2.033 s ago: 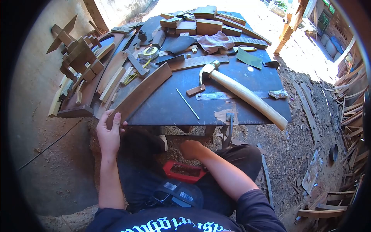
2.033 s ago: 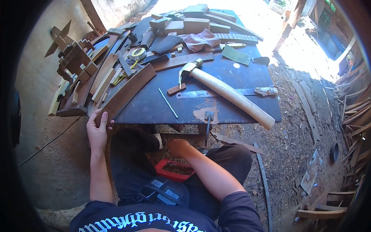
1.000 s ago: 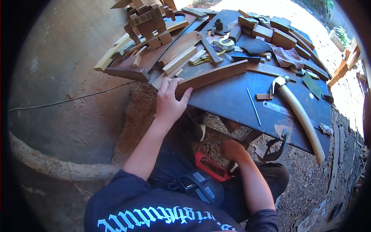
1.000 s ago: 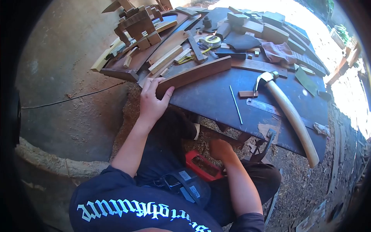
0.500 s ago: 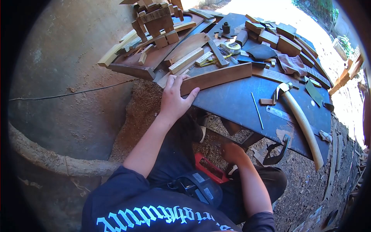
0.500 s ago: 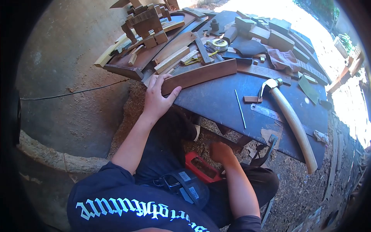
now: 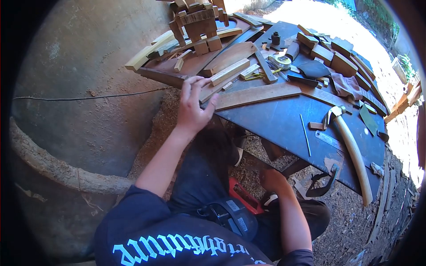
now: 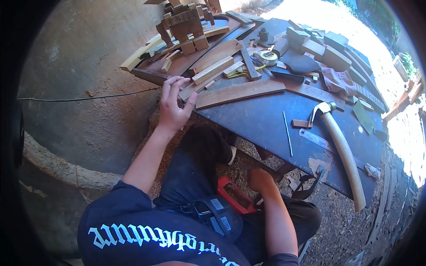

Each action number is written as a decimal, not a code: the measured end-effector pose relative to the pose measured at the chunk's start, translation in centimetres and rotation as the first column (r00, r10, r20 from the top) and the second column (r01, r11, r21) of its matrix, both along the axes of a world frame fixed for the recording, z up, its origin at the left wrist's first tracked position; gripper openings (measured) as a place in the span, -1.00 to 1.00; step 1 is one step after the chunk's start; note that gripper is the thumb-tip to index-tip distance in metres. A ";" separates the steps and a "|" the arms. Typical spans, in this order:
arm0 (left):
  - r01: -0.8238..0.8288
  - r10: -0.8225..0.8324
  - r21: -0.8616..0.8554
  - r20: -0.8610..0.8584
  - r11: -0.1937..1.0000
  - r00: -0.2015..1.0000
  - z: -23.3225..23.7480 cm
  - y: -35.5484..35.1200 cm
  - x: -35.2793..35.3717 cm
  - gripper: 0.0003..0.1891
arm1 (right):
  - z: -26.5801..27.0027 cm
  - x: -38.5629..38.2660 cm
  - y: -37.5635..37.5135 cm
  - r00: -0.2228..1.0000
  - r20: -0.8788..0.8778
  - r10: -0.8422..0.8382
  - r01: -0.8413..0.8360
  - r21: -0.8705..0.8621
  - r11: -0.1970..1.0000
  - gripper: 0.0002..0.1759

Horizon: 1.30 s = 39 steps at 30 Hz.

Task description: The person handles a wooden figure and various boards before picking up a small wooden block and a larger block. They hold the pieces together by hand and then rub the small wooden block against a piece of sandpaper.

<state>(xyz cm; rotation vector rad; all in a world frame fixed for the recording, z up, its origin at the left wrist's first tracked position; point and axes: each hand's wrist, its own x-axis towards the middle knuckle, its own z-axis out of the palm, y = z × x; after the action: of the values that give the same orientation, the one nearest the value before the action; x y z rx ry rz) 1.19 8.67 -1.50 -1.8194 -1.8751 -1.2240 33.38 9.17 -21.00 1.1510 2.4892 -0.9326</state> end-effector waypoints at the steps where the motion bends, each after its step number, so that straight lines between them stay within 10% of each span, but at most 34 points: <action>1: -0.040 0.040 -0.003 -0.031 0.999 0.999 0.1 0.1 -1.2 -0.55 | -0.2 0.0 0.0 1.000 -0.006 0.007 -0.007 0.004 1.000 -0.69; 22: -0.201 0.207 -0.336 -0.018 0.920 0.978 0.4 3.9 -2.6 -0.60 | 0.2 -0.3 0.0 1.000 0.008 0.010 -0.010 -0.024 1.000 -0.70; 32: 0.206 -0.228 -0.167 -0.122 0.964 0.966 -0.8 4.8 -1.9 -0.72 | 0.8 -0.2 0.1 0.999 0.033 0.039 -0.037 -0.044 0.998 -0.67; 39: -0.083 0.068 -0.251 -0.067 0.964 0.995 0.0 2.9 -1.8 -0.63 | 1.2 -0.2 0.1 1.000 0.024 0.002 0.000 -0.050 0.999 -0.67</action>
<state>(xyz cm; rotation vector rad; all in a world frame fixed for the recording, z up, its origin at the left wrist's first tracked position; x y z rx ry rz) -0.62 11.55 -1.53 -1.8640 -2.1290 -0.9307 33.14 9.28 -19.78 1.1384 2.4329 -0.9698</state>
